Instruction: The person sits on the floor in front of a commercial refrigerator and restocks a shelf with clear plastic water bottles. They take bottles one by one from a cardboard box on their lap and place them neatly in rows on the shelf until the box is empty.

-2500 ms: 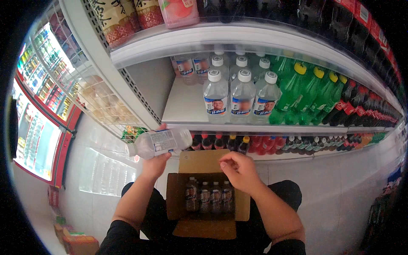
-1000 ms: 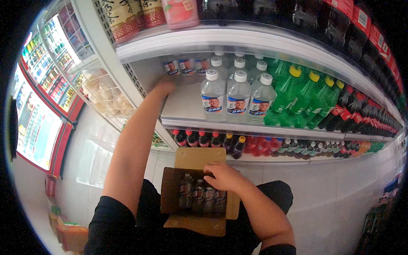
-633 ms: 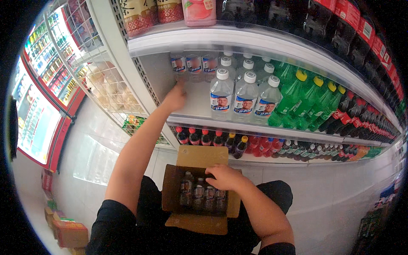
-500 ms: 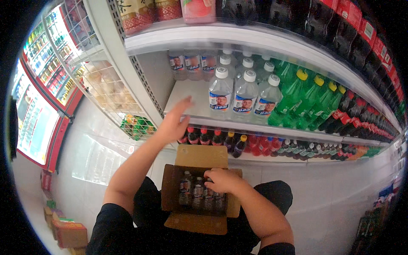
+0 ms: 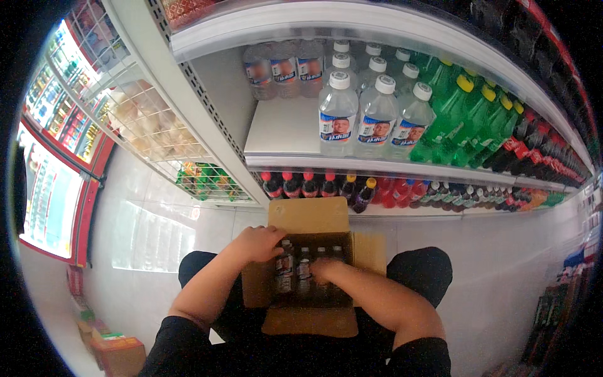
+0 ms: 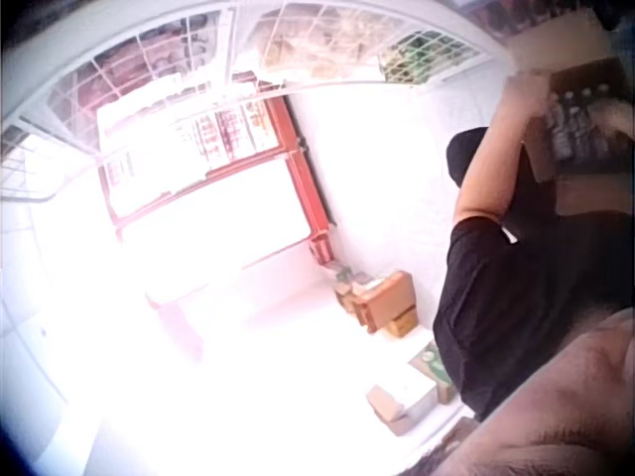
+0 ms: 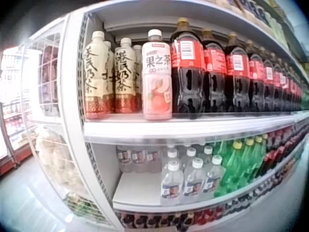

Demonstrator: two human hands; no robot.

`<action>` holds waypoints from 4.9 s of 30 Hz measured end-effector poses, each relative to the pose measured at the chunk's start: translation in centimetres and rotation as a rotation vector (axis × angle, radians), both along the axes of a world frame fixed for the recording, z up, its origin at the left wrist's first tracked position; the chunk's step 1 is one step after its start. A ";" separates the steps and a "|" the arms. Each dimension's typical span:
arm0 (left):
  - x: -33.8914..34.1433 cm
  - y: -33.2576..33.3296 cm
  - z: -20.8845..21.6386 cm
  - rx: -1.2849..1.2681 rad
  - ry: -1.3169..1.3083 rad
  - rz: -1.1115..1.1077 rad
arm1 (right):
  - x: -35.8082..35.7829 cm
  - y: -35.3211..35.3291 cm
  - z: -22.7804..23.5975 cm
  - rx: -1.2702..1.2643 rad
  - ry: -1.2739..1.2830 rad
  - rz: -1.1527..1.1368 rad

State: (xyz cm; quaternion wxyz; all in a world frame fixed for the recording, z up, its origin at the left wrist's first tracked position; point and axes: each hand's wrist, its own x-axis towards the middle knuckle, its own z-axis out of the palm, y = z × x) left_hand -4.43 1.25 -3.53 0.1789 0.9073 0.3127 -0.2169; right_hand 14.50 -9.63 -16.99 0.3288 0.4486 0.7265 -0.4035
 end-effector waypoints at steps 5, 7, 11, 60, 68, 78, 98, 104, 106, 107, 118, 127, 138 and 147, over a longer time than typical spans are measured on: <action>-0.6 0.9 -1.1 -0.040 -0.019 0.042 | -1.6 -0.7 -5.9 0.234 0.085 -0.343; 0.2 0.7 -1.2 -0.037 0.005 0.039 | -3.2 -0.3 -6.8 0.190 0.156 -0.539; 0.8 0.2 -0.8 -0.027 0.019 -0.003 | -6.5 -1.5 -13.7 0.530 0.286 -0.983; 3.1 -3.3 -0.3 -1.067 -0.921 0.625 | 0.4 0.2 2.0 0.201 1.466 -1.958; 3.4 -2.3 -0.1 -1.071 -0.942 0.779 | -0.5 -1.4 -10.9 0.512 0.875 -0.969; 2.7 -1.5 -0.2 -0.996 -1.003 0.874 | 0.5 -1.1 -19.8 0.356 0.491 -1.102; 1.8 -0.9 0.8 -0.958 -1.119 0.978 | -1.8 -0.9 -10.2 0.099 -0.110 -0.210; 2.4 -0.9 0.8 -0.956 -1.113 0.980 | -4.1 -7.9 -8.3 0.093 -0.175 -0.083; 2.1 -0.8 0.4 -0.936 -1.103 0.982 | -4.9 -6.2 -5.1 -0.029 -0.192 -0.228; 2.1 -0.8 0.4 -0.927 -1.112 0.988 | -5.0 -5.9 -3.5 -0.002 -0.193 -0.191; 2.0 -0.6 -0.3 -0.875 -1.193 0.961 | -1.7 -1.7 17.4 0.189 -0.024 0.041; 0.8 -0.9 1.6 -0.838 -1.505 0.752 | 8.8 -2.9 24.2 1.036 0.955 -0.498; 0.0 0.9 9.2 -0.829 -1.839 0.499 | 14.3 -2.0 19.9 1.693 0.715 -0.701; 7.7 10.8 15.7 0.106 -1.410 0.476 | 13.9 -1.7 19.5 1.559 0.846 -0.698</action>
